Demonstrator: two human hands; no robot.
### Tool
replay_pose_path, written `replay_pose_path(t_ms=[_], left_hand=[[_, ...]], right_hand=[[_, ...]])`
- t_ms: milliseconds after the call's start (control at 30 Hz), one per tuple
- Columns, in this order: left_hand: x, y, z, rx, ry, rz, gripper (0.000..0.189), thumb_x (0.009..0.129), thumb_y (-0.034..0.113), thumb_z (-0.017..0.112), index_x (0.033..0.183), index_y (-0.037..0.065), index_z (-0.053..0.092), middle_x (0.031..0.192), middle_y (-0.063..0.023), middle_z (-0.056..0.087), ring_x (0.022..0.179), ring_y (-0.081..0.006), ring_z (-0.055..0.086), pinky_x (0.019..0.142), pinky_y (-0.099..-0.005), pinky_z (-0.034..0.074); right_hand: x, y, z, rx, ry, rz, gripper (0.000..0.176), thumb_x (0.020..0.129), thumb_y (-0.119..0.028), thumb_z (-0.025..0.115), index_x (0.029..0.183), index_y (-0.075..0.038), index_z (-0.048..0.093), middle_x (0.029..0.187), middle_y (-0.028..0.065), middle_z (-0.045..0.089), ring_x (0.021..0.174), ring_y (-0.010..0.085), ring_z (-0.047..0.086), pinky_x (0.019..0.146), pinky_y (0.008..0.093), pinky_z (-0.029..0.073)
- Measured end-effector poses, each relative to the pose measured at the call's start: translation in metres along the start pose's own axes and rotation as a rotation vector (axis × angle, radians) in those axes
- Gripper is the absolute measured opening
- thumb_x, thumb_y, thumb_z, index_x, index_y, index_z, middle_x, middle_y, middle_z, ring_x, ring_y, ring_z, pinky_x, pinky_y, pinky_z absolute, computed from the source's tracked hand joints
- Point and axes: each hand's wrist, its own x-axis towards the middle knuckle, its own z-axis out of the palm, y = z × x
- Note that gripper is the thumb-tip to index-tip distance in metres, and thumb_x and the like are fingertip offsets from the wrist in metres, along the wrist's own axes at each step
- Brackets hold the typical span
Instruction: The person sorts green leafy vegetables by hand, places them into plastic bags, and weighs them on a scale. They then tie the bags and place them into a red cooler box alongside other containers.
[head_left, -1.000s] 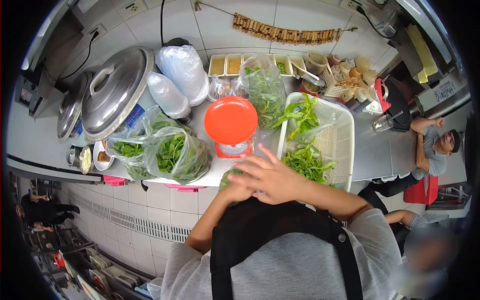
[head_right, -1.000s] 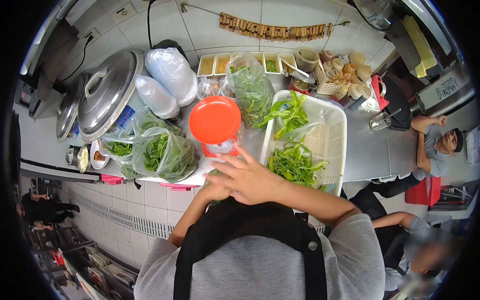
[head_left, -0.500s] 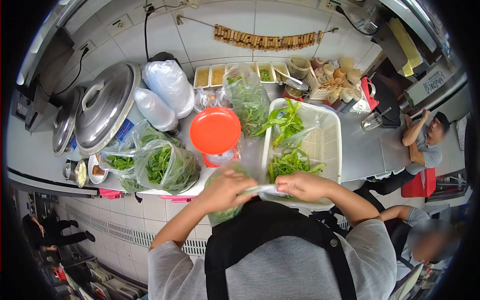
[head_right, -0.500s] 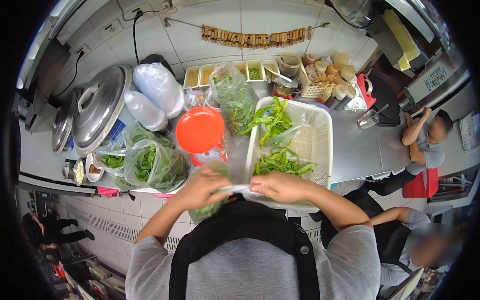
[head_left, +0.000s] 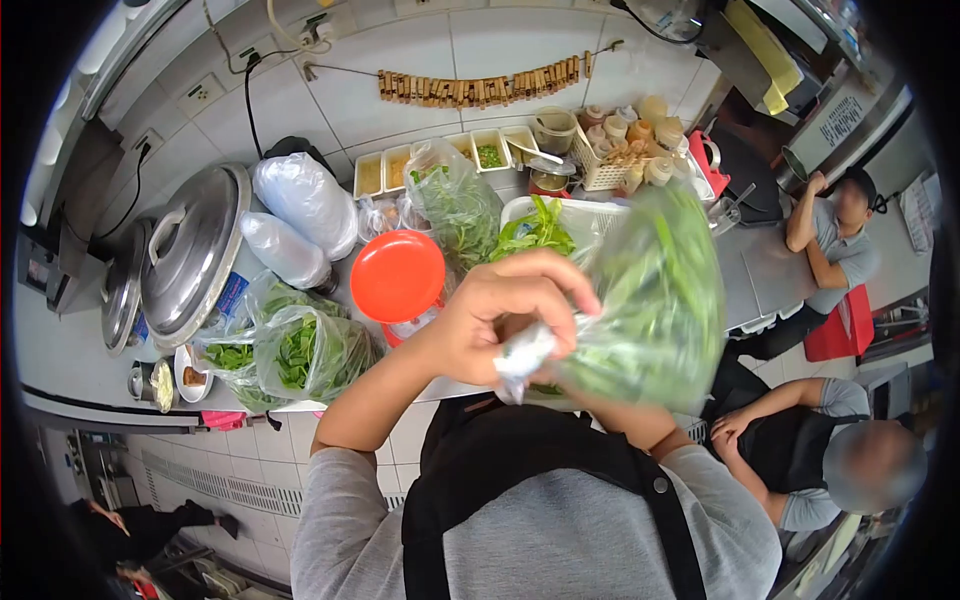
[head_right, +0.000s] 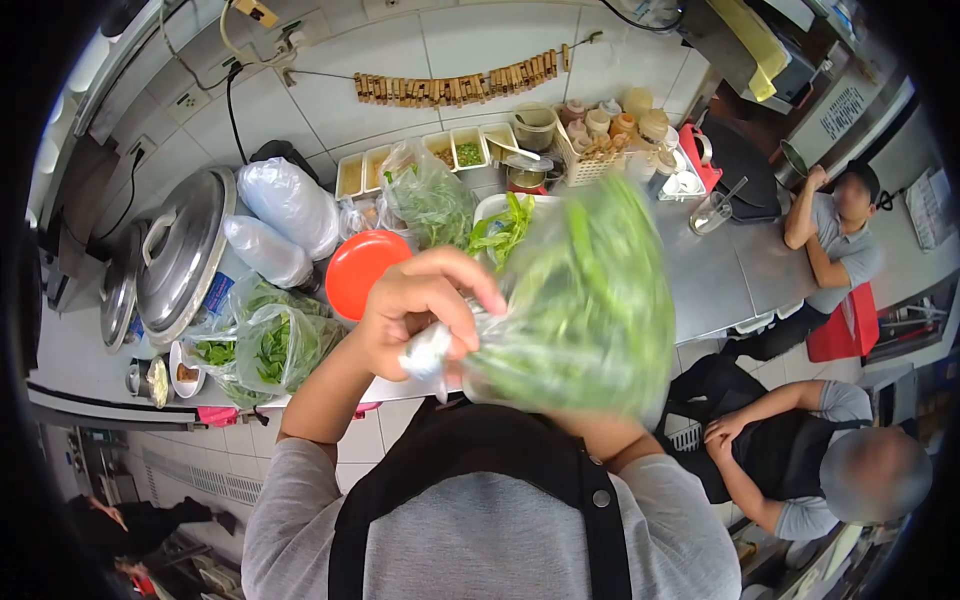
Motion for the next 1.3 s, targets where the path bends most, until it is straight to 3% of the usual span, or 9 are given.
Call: replay_pose_path(t_ms=[233,467,600,667,767,867,1000,1133,1300], left_hand=[[-0.052,-0.047,-0.031,0.503,0.174,-0.170,0.007,0.071,0.015,0.067,0.077,0.010,0.066,0.106,-0.0076,0.048,0.110,-0.0221,0.041,0.097,-0.0377,0.030],[-0.073,-0.041,-0.041,0.327,0.209,-0.379,0.012,0.076,0.011,0.066,0.087,0.007,0.064,0.106,-0.0077,0.046,0.106,-0.0207,0.044,0.092,-0.0331,0.037],[-0.087,-0.057,-0.018,0.388,0.571,-0.356,0.022,0.080,0.006,0.062,0.100,0.001,0.057,0.097,-0.0080,0.055,0.094,-0.0163,0.054,0.084,-0.0282,0.042],[-0.095,-0.062,-0.008,0.173,0.670,-0.464,0.021,0.081,0.002,0.059,0.101,0.000,0.057,0.096,-0.0088,0.057,0.092,-0.0156,0.055,0.080,-0.0279,0.044],[-0.104,-0.070,0.007,0.402,0.785,-0.370,0.019,0.078,-0.003,0.057,0.097,-0.001,0.060,0.093,-0.0096,0.060,0.088,-0.0199,0.057,0.077,-0.0278,0.046],[-0.109,-0.070,0.011,0.632,0.848,-0.393,0.018,0.075,-0.006,0.056,0.091,0.000,0.063,0.095,-0.0108,0.059,0.091,-0.0239,0.056,0.079,-0.0286,0.046],[-0.119,-0.096,0.015,0.489,1.011,-0.348,0.016,0.079,-0.004,0.053,0.094,0.000,0.059,0.098,-0.0082,0.056,0.094,-0.0175,0.053,0.081,-0.0280,0.044],[-0.119,-0.107,0.034,0.088,1.125,-0.415,0.017,0.085,-0.001,0.050,0.101,0.002,0.054,0.098,-0.0022,0.055,0.093,-0.0102,0.051,0.081,-0.0260,0.042],[-0.103,-0.090,0.045,-0.214,1.080,-0.468,0.018,0.083,0.002,0.056,0.100,0.003,0.053,0.097,-0.0002,0.053,0.091,-0.0092,0.050,0.080,-0.0245,0.041]], right_hand=[[0.033,-0.092,-0.027,-1.541,0.048,-0.257,0.007,0.070,-0.007,0.069,0.077,-0.006,0.067,0.075,0.0028,0.062,0.077,0.0159,0.055,0.069,0.0304,0.045],[0.050,-0.084,-0.018,-1.981,-0.130,-0.305,0.011,0.069,-0.007,0.067,0.080,-0.005,0.063,0.077,0.0055,0.058,0.075,0.0246,0.055,0.067,0.0345,0.048],[0.050,-0.059,-0.001,-2.184,0.148,-0.154,0.010,0.076,-0.014,0.060,0.076,-0.004,0.060,0.079,0.0102,0.058,0.076,0.0275,0.057,0.066,0.0383,0.048],[0.053,-0.045,-0.005,-2.158,0.210,-0.135,0.012,0.078,-0.014,0.056,0.073,-0.003,0.058,0.074,0.0115,0.057,0.071,0.0299,0.057,0.064,0.0374,0.048],[0.054,-0.023,-0.048,-1.026,0.509,0.409,0.017,0.083,-0.017,0.053,0.073,-0.004,0.056,0.060,0.0012,0.052,0.054,0.0149,0.053,0.048,0.0262,0.041],[0.047,-0.004,-0.032,-0.538,0.651,0.386,0.017,0.084,-0.019,0.054,0.074,-0.006,0.057,0.064,-0.0030,0.051,0.056,0.0060,0.049,0.049,0.0197,0.037],[0.031,0.052,-0.027,-0.694,0.570,-0.242,0.027,0.077,0.005,0.059,0.101,-0.003,0.051,0.091,0.0020,0.053,0.081,0.0088,0.051,0.070,0.0222,0.042],[0.025,0.065,-0.038,-1.013,0.577,-0.399,0.038,0.074,0.011,0.059,0.108,-0.002,0.046,0.096,0.0037,0.051,0.084,0.0090,0.049,0.074,0.0227,0.041],[0.020,0.064,-0.026,-1.154,0.705,-0.684,0.025,0.069,0.012,0.054,0.077,-0.005,0.037,0.089,0.0100,0.050,0.076,0.0105,0.045,0.072,0.0217,0.040]])
